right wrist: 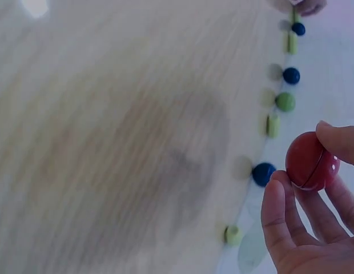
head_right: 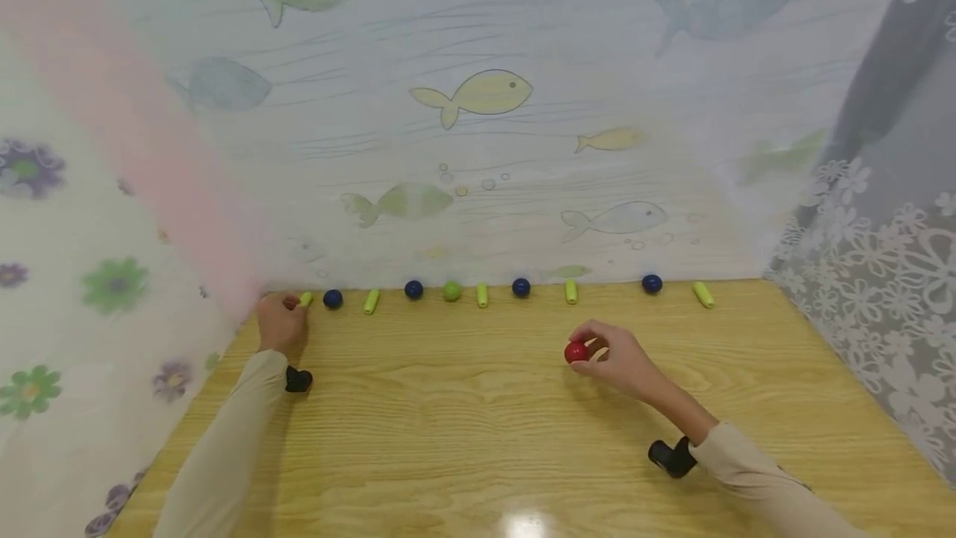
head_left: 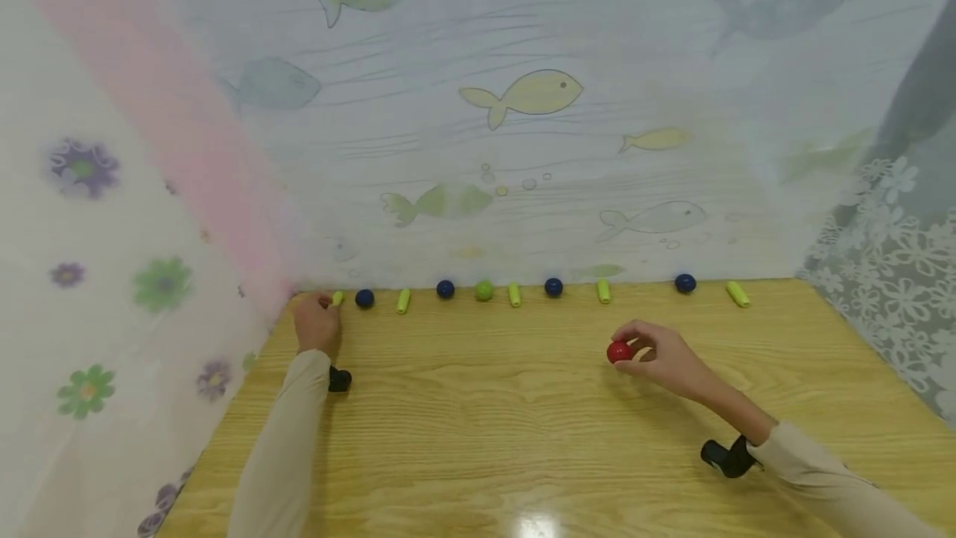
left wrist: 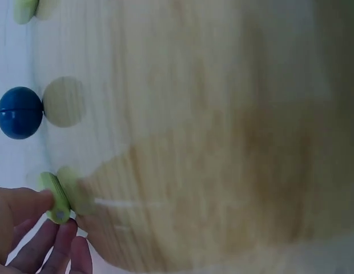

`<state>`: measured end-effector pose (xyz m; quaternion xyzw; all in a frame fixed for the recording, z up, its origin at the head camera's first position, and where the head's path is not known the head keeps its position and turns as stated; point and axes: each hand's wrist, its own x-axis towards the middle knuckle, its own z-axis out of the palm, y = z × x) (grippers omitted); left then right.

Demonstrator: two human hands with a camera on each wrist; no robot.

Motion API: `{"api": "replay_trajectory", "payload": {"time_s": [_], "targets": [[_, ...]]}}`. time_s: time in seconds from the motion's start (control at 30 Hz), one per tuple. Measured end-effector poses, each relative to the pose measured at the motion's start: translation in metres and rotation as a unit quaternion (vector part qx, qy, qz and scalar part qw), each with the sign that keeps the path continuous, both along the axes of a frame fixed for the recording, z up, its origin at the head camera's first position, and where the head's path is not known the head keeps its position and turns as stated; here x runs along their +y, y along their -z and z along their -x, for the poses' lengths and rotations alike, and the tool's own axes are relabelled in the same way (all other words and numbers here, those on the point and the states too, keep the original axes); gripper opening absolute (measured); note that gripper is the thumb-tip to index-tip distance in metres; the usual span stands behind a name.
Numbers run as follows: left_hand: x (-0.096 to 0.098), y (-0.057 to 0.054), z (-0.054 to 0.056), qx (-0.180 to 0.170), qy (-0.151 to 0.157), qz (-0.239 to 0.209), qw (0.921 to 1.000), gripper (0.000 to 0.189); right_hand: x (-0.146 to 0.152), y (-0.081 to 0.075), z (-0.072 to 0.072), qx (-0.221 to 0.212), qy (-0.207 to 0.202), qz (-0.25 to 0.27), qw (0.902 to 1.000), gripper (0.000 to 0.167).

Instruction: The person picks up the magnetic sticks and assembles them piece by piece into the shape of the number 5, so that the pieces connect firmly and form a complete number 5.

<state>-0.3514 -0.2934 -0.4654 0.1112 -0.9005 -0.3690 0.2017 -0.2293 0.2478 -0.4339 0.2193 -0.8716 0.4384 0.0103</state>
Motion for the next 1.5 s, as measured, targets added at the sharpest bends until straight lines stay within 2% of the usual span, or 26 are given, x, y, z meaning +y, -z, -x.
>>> {"api": "replay_trajectory", "payload": {"time_s": [0.2, 0.43, 0.63, 0.83, 1.0, 1.2, 1.43, 1.5], "targets": [[-0.004, -0.001, -0.009, 0.001, -0.002, -0.010, 0.9999, 0.024, -0.016, 0.004, -0.016, -0.025, -0.042, 0.023, 0.9985, 0.029], [-0.007, -0.006, -0.024, -0.018, 0.030, -0.031, 0.9989, 0.028, -0.030, 0.011, -0.027, -0.032, -0.068, 0.041, 0.9963, 0.030], [-0.005, -0.008, -0.036, -0.031, 0.053, -0.078, 0.9950, 0.026, -0.039, 0.018, -0.033, -0.041, -0.077, 0.037, 0.9955, 0.033], [-0.001, -0.012, -0.052, -0.045, 0.080, -0.087, 0.9920, 0.026, -0.045, 0.020, -0.036, -0.044, -0.092, 0.034, 0.9942, 0.032], [0.009, -0.013, -0.066, -0.051, 0.125, -0.125, 0.9830, 0.026, -0.048, 0.020, -0.038, -0.039, -0.091, 0.026, 0.9948, 0.031], [0.031, -0.015, -0.080, -0.060, 0.196, -0.169, 0.9642, 0.027, -0.052, 0.021, -0.039, -0.046, -0.094, 0.028, 0.9941, 0.031], [0.061, -0.015, -0.098, -0.064, 0.259, -0.164, 0.9496, 0.023, -0.062, 0.021, -0.044, -0.052, -0.091, 0.044, 0.9934, 0.033], [0.070, -0.015, -0.103, -0.065, 0.280, -0.165, 0.9434, 0.023, -0.067, 0.020, -0.046, -0.050, -0.097, 0.051, 0.9927, 0.033]]}}
